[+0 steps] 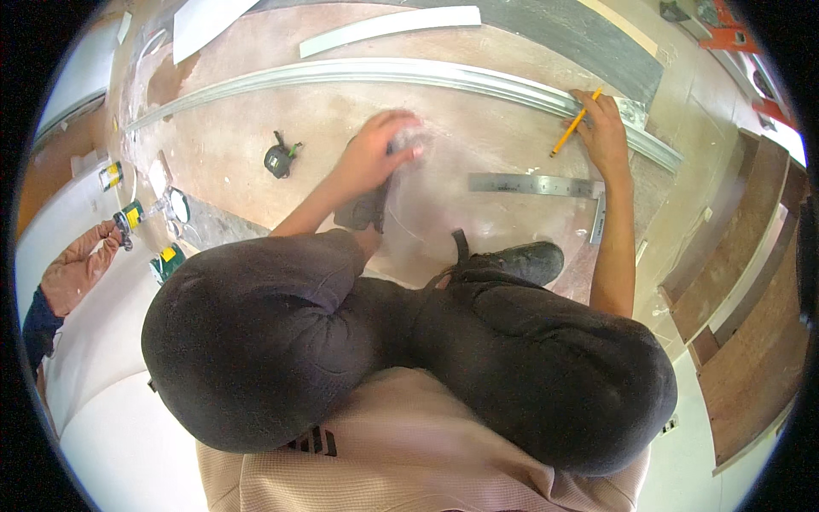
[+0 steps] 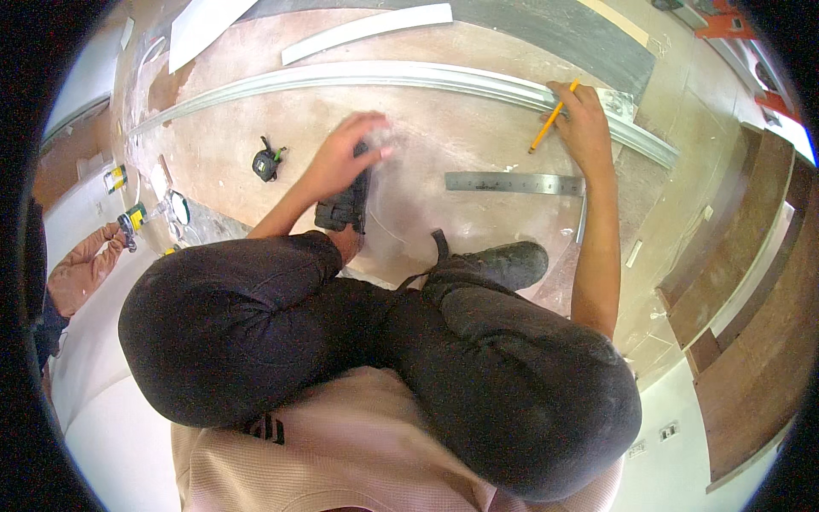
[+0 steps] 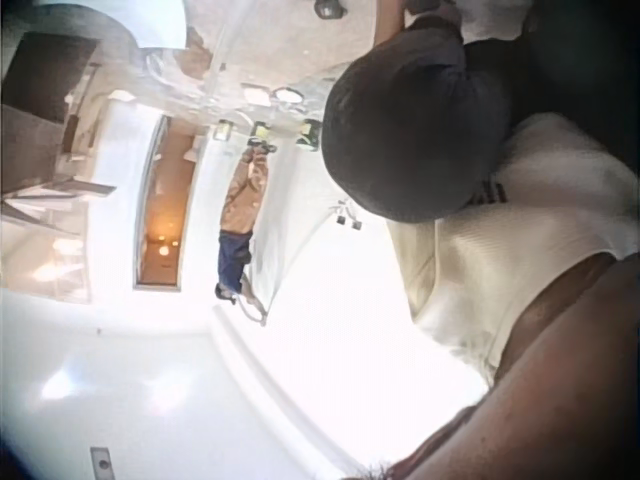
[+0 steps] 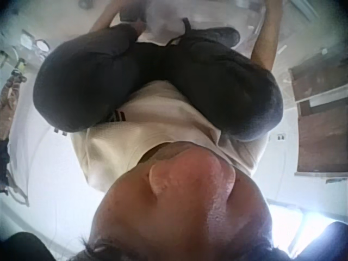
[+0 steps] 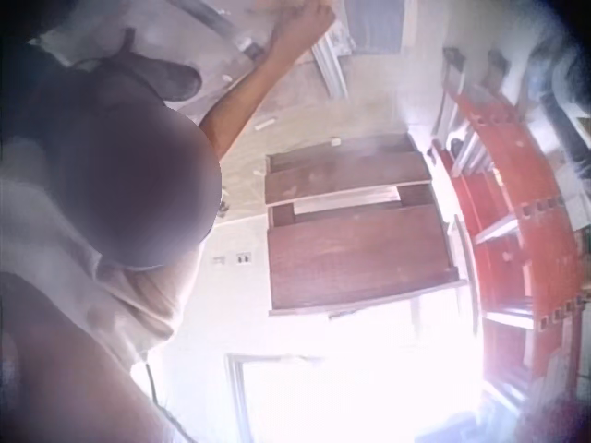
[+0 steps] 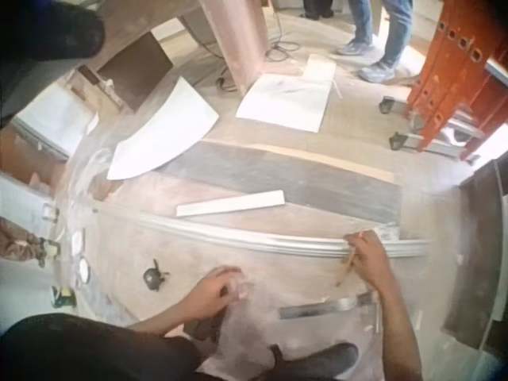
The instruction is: The person sits on the floor and uses a metal square ruler and a pencil to mark measurements on several long, curved metal profiles. They also use a tape measure to verify the length of the profiles.
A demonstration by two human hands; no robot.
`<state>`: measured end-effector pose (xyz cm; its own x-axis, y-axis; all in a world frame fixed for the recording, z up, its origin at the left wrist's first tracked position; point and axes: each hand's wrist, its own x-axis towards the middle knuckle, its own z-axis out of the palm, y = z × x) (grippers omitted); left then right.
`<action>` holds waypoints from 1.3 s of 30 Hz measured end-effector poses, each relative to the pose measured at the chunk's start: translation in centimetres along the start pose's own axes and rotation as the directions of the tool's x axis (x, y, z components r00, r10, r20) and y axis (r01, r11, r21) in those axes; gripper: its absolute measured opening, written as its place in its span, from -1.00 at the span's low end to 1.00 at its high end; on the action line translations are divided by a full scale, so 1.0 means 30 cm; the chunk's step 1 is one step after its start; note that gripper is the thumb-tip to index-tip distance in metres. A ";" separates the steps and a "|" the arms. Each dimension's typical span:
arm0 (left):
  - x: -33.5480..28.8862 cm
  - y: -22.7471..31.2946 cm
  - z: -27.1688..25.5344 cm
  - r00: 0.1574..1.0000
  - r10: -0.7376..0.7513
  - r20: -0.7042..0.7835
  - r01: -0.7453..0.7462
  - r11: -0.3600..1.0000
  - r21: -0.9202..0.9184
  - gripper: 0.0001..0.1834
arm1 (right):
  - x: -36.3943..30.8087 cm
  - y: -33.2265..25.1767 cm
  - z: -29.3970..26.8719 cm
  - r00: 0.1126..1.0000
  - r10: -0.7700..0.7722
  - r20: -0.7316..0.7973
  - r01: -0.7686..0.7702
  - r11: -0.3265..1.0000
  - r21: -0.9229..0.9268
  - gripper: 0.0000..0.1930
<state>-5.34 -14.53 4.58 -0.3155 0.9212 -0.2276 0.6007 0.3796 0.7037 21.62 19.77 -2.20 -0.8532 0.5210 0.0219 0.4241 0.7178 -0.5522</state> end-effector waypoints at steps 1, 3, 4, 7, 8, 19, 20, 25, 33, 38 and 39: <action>0.031 -0.030 -0.027 1.000 -0.014 -0.018 0.013 1.000 -0.027 -0.45 | -0.010 0.016 -0.003 1.000 -0.004 0.003 0.004 1.000 -0.017 -0.44; 0.086 -0.109 -0.076 0.991 -0.058 -0.121 0.073 0.989 0.126 -0.39 | -0.031 0.053 0.002 1.000 -0.013 -0.005 0.013 0.999 -0.046 -0.43; 0.096 -0.159 -0.123 0.982 -0.083 -0.171 0.119 0.970 0.211 -0.36 | -0.038 0.038 0.003 1.000 0.008 0.019 -0.007 0.999 -0.041 -0.43; 0.143 -0.376 -0.328 0.953 -0.036 -0.299 0.189 0.845 0.500 -0.27 | -0.088 -0.013 0.013 0.998 0.053 0.038 -0.052 0.998 -0.024 -0.45; 0.142 -0.460 -0.370 0.967 -0.025 -0.253 0.162 0.829 0.536 -0.26 | -0.117 -0.016 0.019 0.998 0.060 0.020 -0.059 0.998 -0.027 -0.46; 0.117 -0.721 -0.462 0.967 0.252 -0.044 -0.209 0.877 0.432 -0.44 | -0.148 -0.037 0.008 0.997 0.072 0.039 -0.066 0.987 -0.145 -0.50; 0.103 -0.716 -0.471 0.968 0.246 -0.040 -0.207 0.883 0.421 -0.45 | -0.135 -0.045 0.027 0.996 0.077 0.049 -0.070 0.990 -0.126 -0.50; 0.146 -0.647 -0.383 0.946 0.313 -0.087 -0.252 0.876 0.411 -0.47 | -0.181 0.019 -0.036 0.979 0.192 0.074 -0.179 0.972 -0.153 -0.49; 0.153 -0.588 -0.333 0.956 0.281 -0.078 -0.233 0.898 0.373 -0.43 | -0.209 0.050 -0.081 0.976 0.210 0.064 -0.199 0.969 -0.145 -0.48; 0.151 -0.586 -0.334 0.966 0.249 -0.066 -0.211 0.913 0.348 -0.42 | -0.205 0.042 -0.055 0.981 0.195 0.025 -0.192 0.977 -0.093 -0.47; 0.159 -0.581 -0.325 0.963 0.259 -0.070 -0.221 0.913 0.343 -0.42 | -0.215 0.049 -0.054 0.977 0.212 0.022 -0.209 0.973 -0.101 -0.47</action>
<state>-24.49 -17.58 -2.21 -0.1996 0.9798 0.0104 0.8702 0.1723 0.4615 28.23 18.22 -1.79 -0.7506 0.6508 -0.1143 0.6212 0.6361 -0.4577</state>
